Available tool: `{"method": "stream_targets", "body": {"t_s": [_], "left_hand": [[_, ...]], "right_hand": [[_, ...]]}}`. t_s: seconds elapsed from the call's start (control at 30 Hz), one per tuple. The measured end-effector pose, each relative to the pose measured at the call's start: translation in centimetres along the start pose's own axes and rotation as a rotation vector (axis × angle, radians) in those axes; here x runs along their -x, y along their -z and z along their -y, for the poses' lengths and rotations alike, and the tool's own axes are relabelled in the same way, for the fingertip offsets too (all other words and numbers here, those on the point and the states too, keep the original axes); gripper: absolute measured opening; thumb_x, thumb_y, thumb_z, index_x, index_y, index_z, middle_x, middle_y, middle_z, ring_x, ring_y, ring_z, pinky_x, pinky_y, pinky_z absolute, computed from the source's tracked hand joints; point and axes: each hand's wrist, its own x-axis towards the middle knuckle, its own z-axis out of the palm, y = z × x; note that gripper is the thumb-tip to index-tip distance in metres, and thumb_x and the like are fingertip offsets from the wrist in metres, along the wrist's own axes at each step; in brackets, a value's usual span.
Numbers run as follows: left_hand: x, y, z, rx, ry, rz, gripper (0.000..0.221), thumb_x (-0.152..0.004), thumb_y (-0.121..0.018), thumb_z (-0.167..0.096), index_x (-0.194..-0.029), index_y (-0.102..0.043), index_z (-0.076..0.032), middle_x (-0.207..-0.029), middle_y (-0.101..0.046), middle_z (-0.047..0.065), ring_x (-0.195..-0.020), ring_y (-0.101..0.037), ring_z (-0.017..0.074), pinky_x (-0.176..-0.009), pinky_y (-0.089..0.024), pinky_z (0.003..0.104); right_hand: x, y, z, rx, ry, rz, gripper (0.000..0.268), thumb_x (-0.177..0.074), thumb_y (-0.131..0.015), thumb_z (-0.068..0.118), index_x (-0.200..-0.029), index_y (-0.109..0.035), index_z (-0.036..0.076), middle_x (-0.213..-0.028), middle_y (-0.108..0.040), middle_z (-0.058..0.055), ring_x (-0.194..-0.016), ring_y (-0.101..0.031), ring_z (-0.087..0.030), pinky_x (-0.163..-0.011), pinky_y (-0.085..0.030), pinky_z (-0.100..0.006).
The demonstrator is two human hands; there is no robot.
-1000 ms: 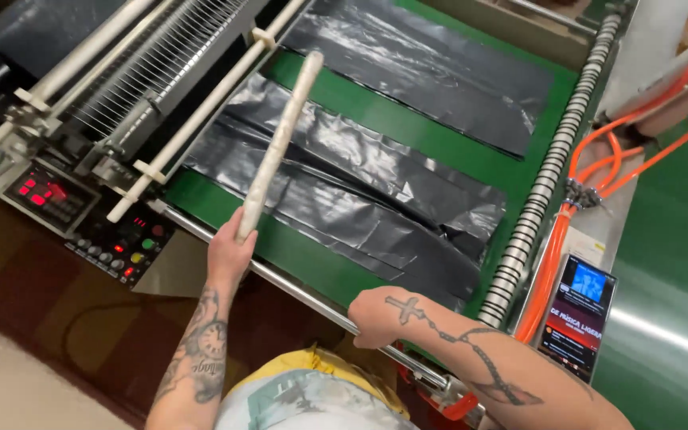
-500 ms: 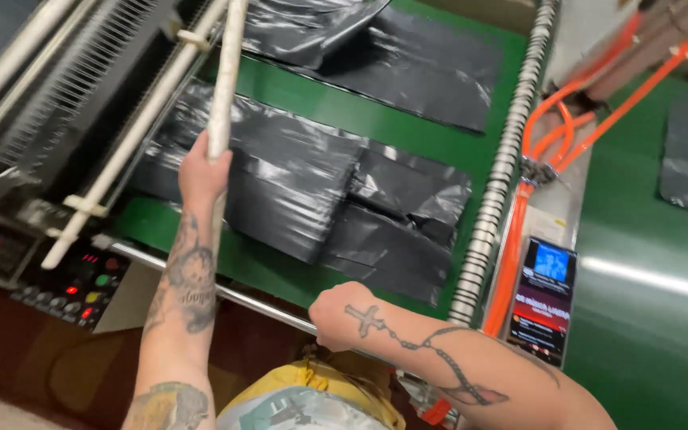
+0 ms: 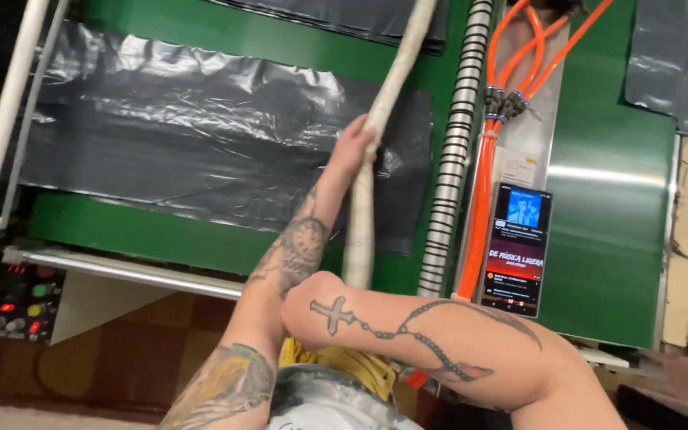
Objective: Operating a bag-making machine by using a plastic tube to flatten and guide black plastic bags onto a moving conveyor belt.
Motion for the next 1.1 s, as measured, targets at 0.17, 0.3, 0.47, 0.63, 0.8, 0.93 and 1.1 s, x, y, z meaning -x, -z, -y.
{"method": "stream_targets", "body": {"t_s": [0.17,0.3,0.47,0.63,0.8,0.93,1.1], "left_hand": [[8.5,12.8,-5.9,-0.282,-0.182,-0.01,0.061,-0.094,-0.072,-0.032,-0.149,-0.054,-0.01,-0.144,-0.059,0.021,-0.131,-0.057,0.0378,-0.107,-0.048,0.048],[23.2,20.4,-10.4,-0.805,-0.124,-0.209,0.067,-0.093,-0.069,-0.037,-0.155,-0.046,-0.026,-0.145,-0.059,0.014,-0.131,-0.056,0.0367,-0.107,-0.047,0.051],[30.6,30.8,-3.6,-1.372,-0.393,-0.801,0.067,-0.086,-0.074,-0.038,-0.149,-0.058,-0.02,-0.107,-0.069,0.012,-0.086,-0.072,0.0339,-0.073,-0.06,0.046],[30.1,34.8,-3.4,-1.092,-0.342,-0.9,0.063,-0.094,-0.068,-0.031,-0.153,-0.051,-0.015,-0.116,-0.064,0.018,-0.098,-0.067,0.0427,-0.083,-0.058,0.053],[27.7,36.1,-11.1,-0.835,-0.203,-0.841,0.068,-0.094,-0.064,-0.035,-0.157,-0.047,-0.015,-0.135,-0.057,0.024,-0.121,-0.059,0.0469,-0.105,-0.048,0.057],[20.8,39.0,-13.8,-0.979,-0.332,-0.844,0.066,-0.096,-0.066,-0.033,-0.156,-0.046,-0.013,-0.13,-0.059,0.026,-0.119,-0.06,0.0474,-0.1,-0.048,0.058],[9.9,32.8,-15.0,-0.88,-0.256,-0.683,0.067,-0.097,-0.068,-0.036,-0.158,-0.043,-0.021,-0.14,-0.06,0.015,-0.126,-0.059,0.038,-0.106,-0.046,0.052]], "right_hand": [[0.0,0.7,-0.1,0.013,0.025,0.051,0.037,-0.089,-0.067,0.045,-0.088,-0.078,0.01,-0.082,-0.074,-0.01,-0.078,-0.074,-0.027,-0.062,-0.061,-0.047],[1.0,2.1,-0.4,0.037,0.05,-0.032,0.044,-0.085,-0.071,0.051,-0.083,-0.076,0.007,-0.078,-0.074,-0.012,-0.074,-0.074,-0.031,-0.057,-0.061,-0.046],[1.3,2.6,-1.2,-0.058,0.039,-0.024,0.044,-0.092,-0.067,0.044,-0.068,-0.069,0.007,-0.056,-0.063,-0.008,-0.049,-0.063,-0.021,-0.043,-0.05,-0.031],[1.0,3.1,-1.1,0.002,-0.003,-0.08,0.04,-0.093,-0.067,0.042,-0.085,-0.071,0.004,-0.065,-0.066,-0.011,-0.058,-0.067,-0.023,-0.048,-0.053,-0.035],[0.8,3.1,-0.8,0.077,-0.045,-0.158,0.048,-0.09,-0.067,0.052,-0.109,-0.068,0.008,-0.095,-0.069,-0.013,-0.09,-0.07,-0.03,-0.075,-0.054,-0.043],[0.4,2.4,-0.9,0.088,0.014,-0.341,0.054,-0.092,-0.064,0.056,-0.113,-0.065,0.006,-0.109,-0.066,-0.016,-0.107,-0.065,-0.033,-0.091,-0.048,-0.048],[0.2,2.1,-0.9,0.009,0.088,-0.608,0.059,-0.089,-0.068,0.052,-0.125,-0.061,0.006,-0.125,-0.062,-0.02,-0.128,-0.055,-0.037,-0.107,-0.04,-0.055]]}}
